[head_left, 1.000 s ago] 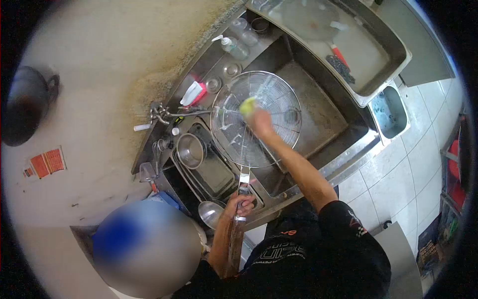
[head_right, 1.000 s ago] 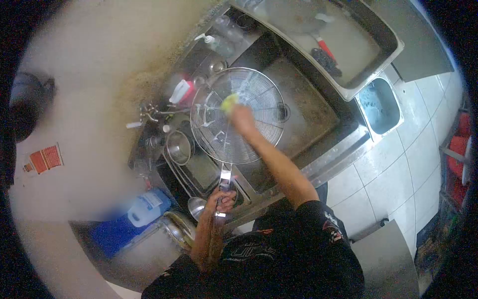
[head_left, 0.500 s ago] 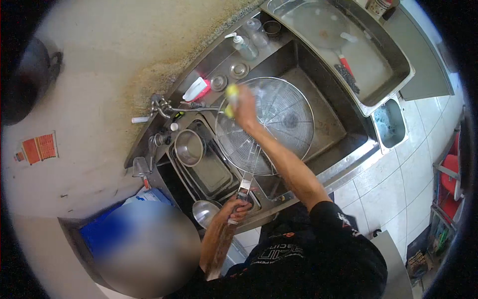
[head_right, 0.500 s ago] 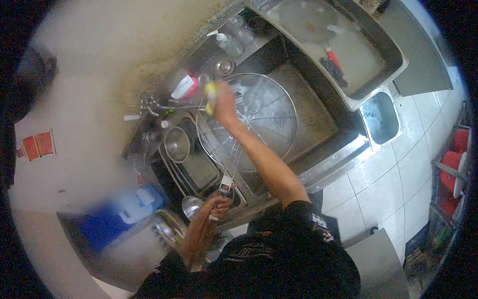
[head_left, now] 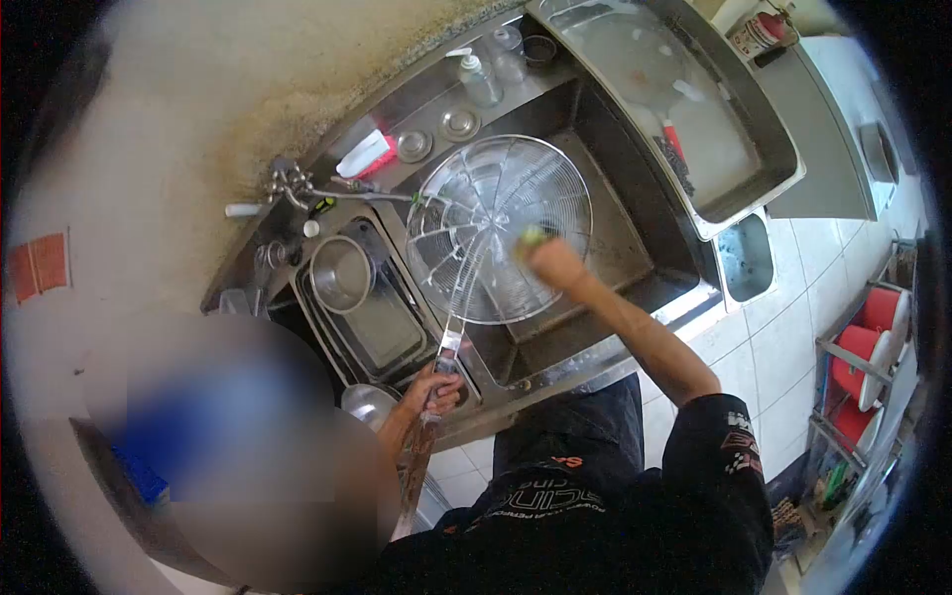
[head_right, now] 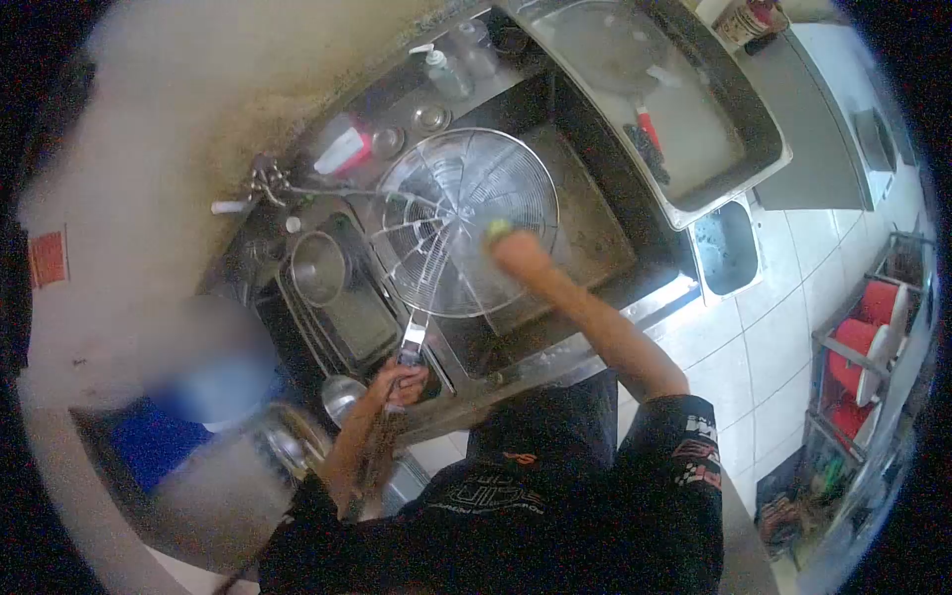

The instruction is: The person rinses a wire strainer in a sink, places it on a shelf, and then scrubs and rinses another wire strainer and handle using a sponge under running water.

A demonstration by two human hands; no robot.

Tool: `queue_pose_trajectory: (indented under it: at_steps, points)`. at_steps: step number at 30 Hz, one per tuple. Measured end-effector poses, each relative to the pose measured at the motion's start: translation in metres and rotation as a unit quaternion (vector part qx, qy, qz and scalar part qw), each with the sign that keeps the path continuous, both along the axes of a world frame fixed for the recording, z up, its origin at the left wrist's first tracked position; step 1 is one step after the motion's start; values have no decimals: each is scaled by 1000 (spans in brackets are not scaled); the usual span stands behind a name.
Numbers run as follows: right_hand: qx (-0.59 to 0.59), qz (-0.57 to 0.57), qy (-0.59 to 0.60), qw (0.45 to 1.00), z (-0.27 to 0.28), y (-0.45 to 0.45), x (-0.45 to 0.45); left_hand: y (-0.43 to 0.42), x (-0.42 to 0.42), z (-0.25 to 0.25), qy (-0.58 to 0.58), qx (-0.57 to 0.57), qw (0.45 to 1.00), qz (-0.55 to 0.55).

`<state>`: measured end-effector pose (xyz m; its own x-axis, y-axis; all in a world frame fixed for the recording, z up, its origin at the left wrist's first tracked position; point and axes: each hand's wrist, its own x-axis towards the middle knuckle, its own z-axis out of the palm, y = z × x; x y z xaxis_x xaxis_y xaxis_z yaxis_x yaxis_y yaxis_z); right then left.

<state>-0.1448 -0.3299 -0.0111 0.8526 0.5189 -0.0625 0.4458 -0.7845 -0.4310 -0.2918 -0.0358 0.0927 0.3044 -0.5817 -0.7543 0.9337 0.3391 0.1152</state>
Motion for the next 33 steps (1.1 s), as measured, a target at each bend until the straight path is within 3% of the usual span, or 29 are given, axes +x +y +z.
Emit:
queue_pose_trajectory:
  at_steps: [1,2,3,5,7,9,11,13,15,17,19,20,22,23,25,26,27,29,30,31,33]
  points:
    - [-57,-134,66,987,1,-13,16,-3,1,-7,4,23,1000,15]
    - [-32,-135,23,990,1,-14,13,-6,0,-13,12,46,998,32]
    - [-38,-121,33,991,-14,-11,3,-14,8,-10,-18,42,999,17]
    - [-6,179,-21,984,-56,8,-34,-17,16,-15,-42,-8,998,38]
    - [-166,66,23,984,-13,-25,7,-26,23,-5,-44,-25,997,60]
    - [-108,-165,-14,980,-4,-50,49,-34,35,6,-76,20,997,-7]
    - [15,-310,-134,941,42,-47,83,-39,33,-4,-52,-11,999,-4]
    - [312,-359,-104,874,28,-34,118,-51,31,-5,-5,-20,1000,-1]
    - [248,-228,-240,911,27,8,132,-61,23,-15,-22,6,999,-27]
    - [287,2,-223,931,38,38,131,-66,24,-13,10,-6,1000,-18]
    - [281,-20,-241,929,43,8,150,-68,28,-7,57,-30,998,2]
    - [278,-34,-252,926,43,-9,154,-70,31,4,4,-19,1000,5]
    - [133,-104,-333,928,44,-45,137,-68,27,-2,-46,29,999,6]
    - [44,-133,-195,971,27,-54,111,-70,28,-1,-51,18,998,14]
    - [-81,-153,19,985,2,-73,50,-79,38,-2,-88,29,994,61]
    - [-81,-101,71,989,13,-90,19,-76,43,-5,-96,17,993,60]
    - [24,-150,58,987,33,-107,-9,-72,46,-9,-146,53,987,44]
    - [140,-220,-97,961,74,-156,-46,-63,51,-19,-185,78,979,25]
    - [137,-338,-43,930,108,-178,-64,-57,52,-23,-155,103,981,48]
    - [126,-412,-122,894,152,-196,-69,-55,56,-25,-127,130,981,67]
    - [166,-594,-240,749,161,-247,-84,-53,74,-17,-172,102,976,83]
